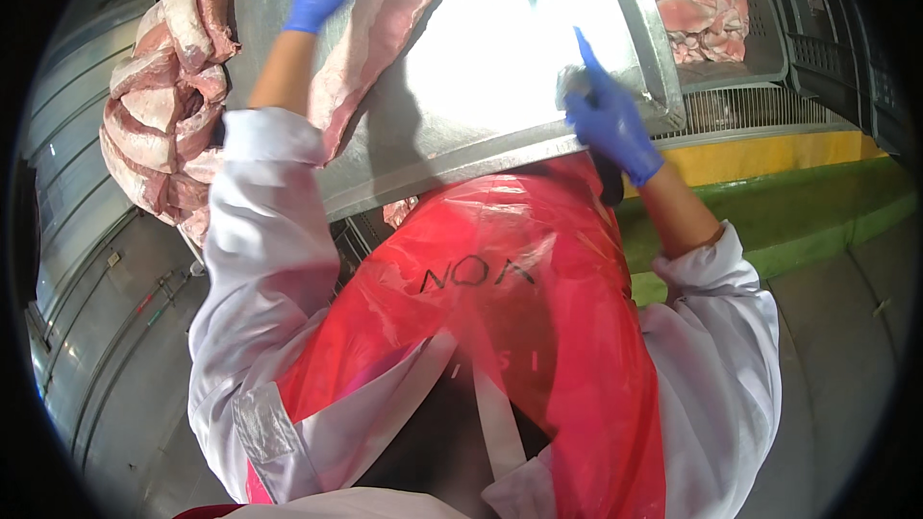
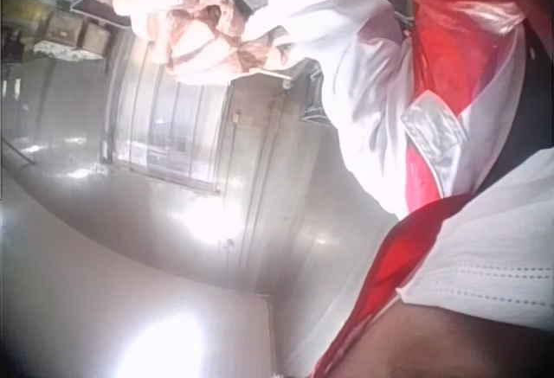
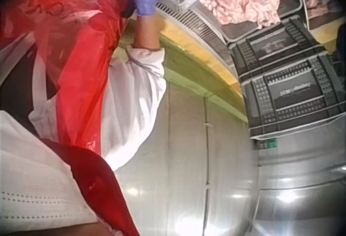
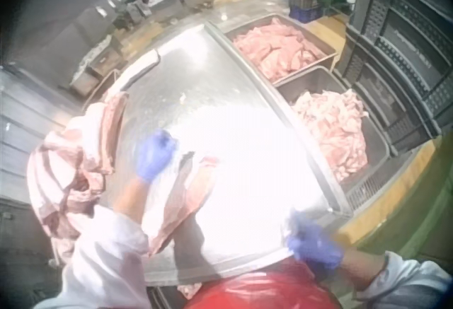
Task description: The person uses a knife to trim fat and connective tissue from large cuts of raw meat on a stainless steel table. They repeatedly slice along the edges of the meat, separating the lean portions from the fat, and place the trimmed pieces into a nearby container.
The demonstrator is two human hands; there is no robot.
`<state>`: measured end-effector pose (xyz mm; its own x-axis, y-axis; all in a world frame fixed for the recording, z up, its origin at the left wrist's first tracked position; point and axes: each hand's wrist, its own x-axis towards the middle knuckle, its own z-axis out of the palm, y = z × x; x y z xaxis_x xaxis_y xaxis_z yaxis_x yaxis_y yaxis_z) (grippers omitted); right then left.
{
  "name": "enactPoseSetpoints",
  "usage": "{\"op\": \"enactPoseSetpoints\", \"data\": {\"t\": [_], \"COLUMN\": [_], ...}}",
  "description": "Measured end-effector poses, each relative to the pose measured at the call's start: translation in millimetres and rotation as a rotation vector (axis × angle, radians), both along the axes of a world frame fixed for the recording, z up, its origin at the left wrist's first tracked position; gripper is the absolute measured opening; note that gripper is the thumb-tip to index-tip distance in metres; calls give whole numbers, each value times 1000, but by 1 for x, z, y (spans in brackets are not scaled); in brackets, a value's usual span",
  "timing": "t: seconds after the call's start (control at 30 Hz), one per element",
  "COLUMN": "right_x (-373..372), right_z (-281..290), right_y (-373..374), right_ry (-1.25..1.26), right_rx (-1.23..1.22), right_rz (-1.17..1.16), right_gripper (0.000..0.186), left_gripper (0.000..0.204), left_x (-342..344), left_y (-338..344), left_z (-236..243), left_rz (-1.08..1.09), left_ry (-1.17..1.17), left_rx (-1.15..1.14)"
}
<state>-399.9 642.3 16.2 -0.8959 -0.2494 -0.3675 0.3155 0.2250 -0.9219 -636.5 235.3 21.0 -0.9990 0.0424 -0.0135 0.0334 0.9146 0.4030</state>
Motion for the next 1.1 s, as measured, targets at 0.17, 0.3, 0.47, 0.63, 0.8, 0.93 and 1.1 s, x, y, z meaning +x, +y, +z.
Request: {"op": "enactPoseSetpoints", "data": {"t": [0.17,0.3,0.47,0.63,0.8,0.93,1.1], "right_x": [-69,-108,-167,-224,-176,-199,-145], "right_z": [-19,-47,-14,-146,-68,-33,-24], "right_y": [2,-51,-101,-62,-102,-152,-96], "right_ry": [14,91,-6,1153,126,88,-8], "right_rx": [-153,-154,-462,1131,7,33,-46], "right_rz": [-153,-72,-144,227,64,275,486], "right_gripper": [81,82,59,49,58,67,74], "left_gripper": [32,20,26,34,17,20,24], "left_x": [56,31,45,43,54,26,23], "left_y": [113,64,92,81,40,59,38], "left_z": [-30,-21,8,-20,-28,-19,-25], "left_rz": [-263,-26,-22,-106,145,-16,-130], "left_ry": [14,-40,-192,-256,-286,-310,-66], "left_rx": [-412,-50,-230,-93,704,547,200]}}
